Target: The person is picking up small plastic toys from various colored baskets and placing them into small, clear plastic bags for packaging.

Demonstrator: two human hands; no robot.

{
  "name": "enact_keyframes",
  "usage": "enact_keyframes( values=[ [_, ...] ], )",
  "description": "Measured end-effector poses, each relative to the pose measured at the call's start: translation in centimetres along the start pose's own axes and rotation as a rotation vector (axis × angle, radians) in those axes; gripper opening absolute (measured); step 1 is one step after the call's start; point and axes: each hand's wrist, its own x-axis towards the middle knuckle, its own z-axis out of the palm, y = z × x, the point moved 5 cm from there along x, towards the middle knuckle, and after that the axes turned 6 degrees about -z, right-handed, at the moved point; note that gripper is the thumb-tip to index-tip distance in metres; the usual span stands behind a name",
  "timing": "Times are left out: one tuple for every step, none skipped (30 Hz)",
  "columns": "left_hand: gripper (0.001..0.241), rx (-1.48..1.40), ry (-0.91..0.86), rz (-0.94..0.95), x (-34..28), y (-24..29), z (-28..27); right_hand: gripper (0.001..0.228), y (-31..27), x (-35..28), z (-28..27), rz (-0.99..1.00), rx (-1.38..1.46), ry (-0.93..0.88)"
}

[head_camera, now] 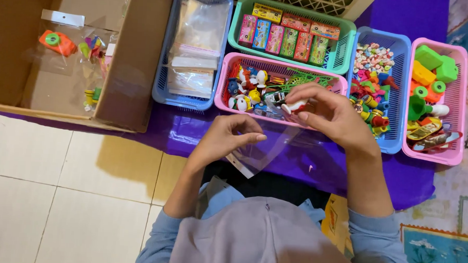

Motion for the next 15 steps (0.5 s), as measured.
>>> enact_keyframes(
  values=[
    [0.017, 0.001, -0.003, -0.001, 0.1, -0.2, -0.1, 0.025, 0.1, -0.1, -0.2, 0.001, 0.0, 0.003],
    [0.017, 0.002, -0.018, -0.011, 0.2, -0.3, 0.0, 0.03, 0.2, -0.2, -0.2, 0.01, -0.007, -0.028],
    [0.017, 0.003, -0.033, -0.022, 0.2, -0.5, 0.0, 0.035, 0.3, -0.3, -0.2, 0.018, -0.015, -0.06],
    [0.017, 0.004, -0.037, -0.02, 0.3, -0.5, 0.0, 0.035, 0.3, -0.4, -0.2, 0.018, -0.016, -0.057],
    [0.017, 0.0, -0.041, -0.021, 0.3, -0.5, 0.0, 0.038, 0.3, -0.4, -0.3, 0.014, -0.012, -0.062],
    [0.018, -0.003, -0.044, -0.023, 0.3, -0.5, 0.0, 0.04, 0.3, -0.5, -0.3, 0.012, -0.007, -0.068],
    [0.018, -0.003, -0.046, -0.024, 0.4, -0.6, 0.0, 0.04, 0.2, -0.6, -0.2, 0.013, -0.007, -0.065],
    [0.018, 0.014, -0.046, -0.02, 0.5, -0.7, -0.1, 0.04, 0.0, -0.6, -0.2, 0.007, 0.008, -0.052],
    [0.018, 0.031, -0.046, -0.017, 0.6, -0.8, -0.1, 0.041, -0.2, -0.6, -0.1, 0.002, 0.022, -0.038],
    [0.018, 0.032, -0.047, -0.018, 0.6, -0.9, -0.2, 0.041, -0.5, -0.6, -0.3, 0.002, 0.023, -0.036],
    [0.017, 0.055, -0.045, -0.009, 0.7, -1.1, -0.2, 0.038, -0.8, -0.7, -0.4, 0.003, 0.005, -0.042],
    [0.016, 0.077, -0.042, -0.001, 0.7, -1.2, -0.1, 0.036, -1.1, -0.8, -0.6, 0.005, -0.012, -0.048],
    [0.016, 0.077, -0.043, -0.002, 0.6, -1.1, -0.1, 0.036, -1.1, -0.8, -0.6, 0.006, -0.012, -0.047],
    [0.016, 0.092, -0.045, -0.001, 0.6, -0.9, -0.1, 0.035, -1.2, -0.8, -0.6, 0.003, -0.009, -0.055],
    [0.016, 0.107, -0.047, 0.0, 0.6, -0.8, -0.1, 0.034, -1.3, -0.8, -0.6, 0.001, -0.006, -0.064]
  ],
)
